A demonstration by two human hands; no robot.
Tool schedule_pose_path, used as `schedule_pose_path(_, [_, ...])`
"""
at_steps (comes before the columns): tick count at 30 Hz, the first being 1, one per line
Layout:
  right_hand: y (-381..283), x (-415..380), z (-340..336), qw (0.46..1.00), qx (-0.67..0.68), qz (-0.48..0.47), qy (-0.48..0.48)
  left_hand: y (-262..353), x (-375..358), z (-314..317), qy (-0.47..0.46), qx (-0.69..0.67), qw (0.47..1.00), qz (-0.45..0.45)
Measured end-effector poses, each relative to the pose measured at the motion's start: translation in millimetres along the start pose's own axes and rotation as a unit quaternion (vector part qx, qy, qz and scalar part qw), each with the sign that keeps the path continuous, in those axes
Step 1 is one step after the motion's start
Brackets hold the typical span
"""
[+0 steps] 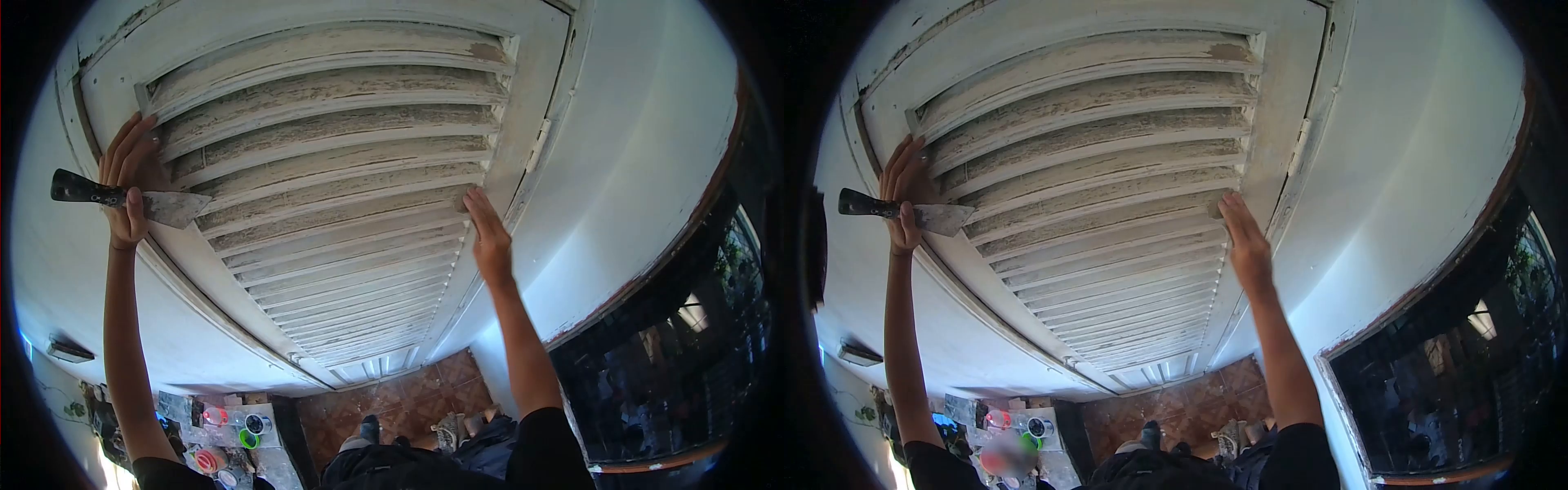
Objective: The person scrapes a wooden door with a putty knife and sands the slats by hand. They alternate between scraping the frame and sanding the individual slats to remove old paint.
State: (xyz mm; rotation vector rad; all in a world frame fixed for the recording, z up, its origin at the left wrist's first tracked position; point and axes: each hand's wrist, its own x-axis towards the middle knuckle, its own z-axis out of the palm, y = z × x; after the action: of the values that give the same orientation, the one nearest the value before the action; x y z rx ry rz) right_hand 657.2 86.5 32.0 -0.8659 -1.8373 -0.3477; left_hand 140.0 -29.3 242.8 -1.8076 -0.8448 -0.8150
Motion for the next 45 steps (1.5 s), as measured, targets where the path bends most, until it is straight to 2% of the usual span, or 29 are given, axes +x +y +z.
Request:
schedule_pose_path(1, [-7.3, 2.2, 3.9, 0.999, -0.009, 0.02, 0.034, 0.3, -1.2, 0.0, 0.002, 0.0, 1.0, -0.003])
schedule_pose_path(3, [-17.6, -1.3, 5.3, 0.998, -0.03, 0.044, 0.04, 2.5, -2.3, 0.7, 0.004, -0.005, 1.0, -0.005])
schedule_pose_path(5, [-8.3, -0.1, -3.4, 1.0, 0.018, -0.003, -0.021, 2.5, -0.1, -0.6, 0.001, -0.006, 1.0, -0.002])
schedule_pose_path(7, [1.2, 7.3, -19.5, 1.0, 0.026, 0.014, 0.0, -0.1, -1.6, 1.9, -0.004, -0.003, 1.0, 0.004])
schedule_pose_path(9, [-9.1, 3.4, 1.9, 0.997, 0.003, 0.022, 0.072, -2.0, -2.1, -1.3, -0.003, 0.01, 1.0, -0.001])
schedule_pose_path(13, [-6.0, -2.2, -5.4, 0.999, -0.028, 0.021, 0.029, 4.4, -0.6, -0.6, -0.007, 0.008, 1.0, 0.002])
schedule_pose_path(15, [4.8, 10.0, -26.0, 1.0, 0.003, 0.0, -0.025, 0.9, -0.9, 2.4, 0.009, -0.004, 1.0, 0.005])
schedule_pose_path(17, [-3.2, 2.7, -5.5, 1.0, -0.026, -0.005, 0.017, 1.0, -1.5, 2.1, 0.01, -0.003, 1.0, 0.005])
schedule_pose_path(19, [-23.6, 1.8, -3.1, 1.0, -0.011, -0.007, -0.022, 0.6, -1.7, 2.3, 0.009, 0.001, 1.0, 0.004])
schedule_pose_path(23, [-3.3, 8.5, -9.6, 1.0, 0.024, 0.017, 0.001, 1.1, 0.0, 1.5, -0.003, 0.001, 1.0, 0.004])
schedule_pose_path(25, [-20.8, 6.0, 10.3, 0.997, -0.008, 0.015, 0.072, 0.9, -1.2, -0.3, -0.005, 0.006, 1.0, -0.001])
schedule_pose_path(29, [-15.9, 5.9, -10.2, 0.998, 0.035, -0.024, -0.036, 0.2, -2.0, 0.8, -0.008, 0.009, 1.0, 0.007])
schedule_pose_path(31, [-11.1, 6.7, -1.9, 0.999, 0.053, -0.011, 0.003, -1.4, 1.0, 1.4, -0.001, 0.011, 1.0, 0.007])
schedule_pose_path(33, [-25.7, 1.7, 17.0, 0.997, 0.014, 0.018, 0.079, 2.2, 1.2, 1.9, 0.009, 0.001, 1.0, 0.006])
schedule_pose_path(34, [-36.8, -0.8, 13.1, 0.999, 0.007, 0.004, 0.034, 2.9, 0.6, 0.9, 0.009, 0.002, 1.0, 0.005])
schedule_pose_path(38, [-2.6, 9.5, -5.8, 0.999, 0.042, 0.016, 0.03, -0.8, 1.6, 1.6, -0.002, 0.0, 1.0, 0.019])
schedule_pose_path(41, [-33.4, 3.3, 10.3, 0.999, -0.002, 0.007, 0.037, -3.2, 0.3, 0.8, -0.001, 0.011, 1.0, 0.019])
schedule_pose_path(42, [-30.4, 2.6, 4.1, 1.0, 0.014, -0.002, 0.013, -2.2, -0.3, 0.9, -0.004, 0.012, 1.0, 0.019])
schedule_pose_path(45, [2.5, 7.1, -11.6, 0.998, 0.05, 0.028, 0.025, -1.9, -1.0, 1.4, -0.003, 0.005, 1.0, 0.013])
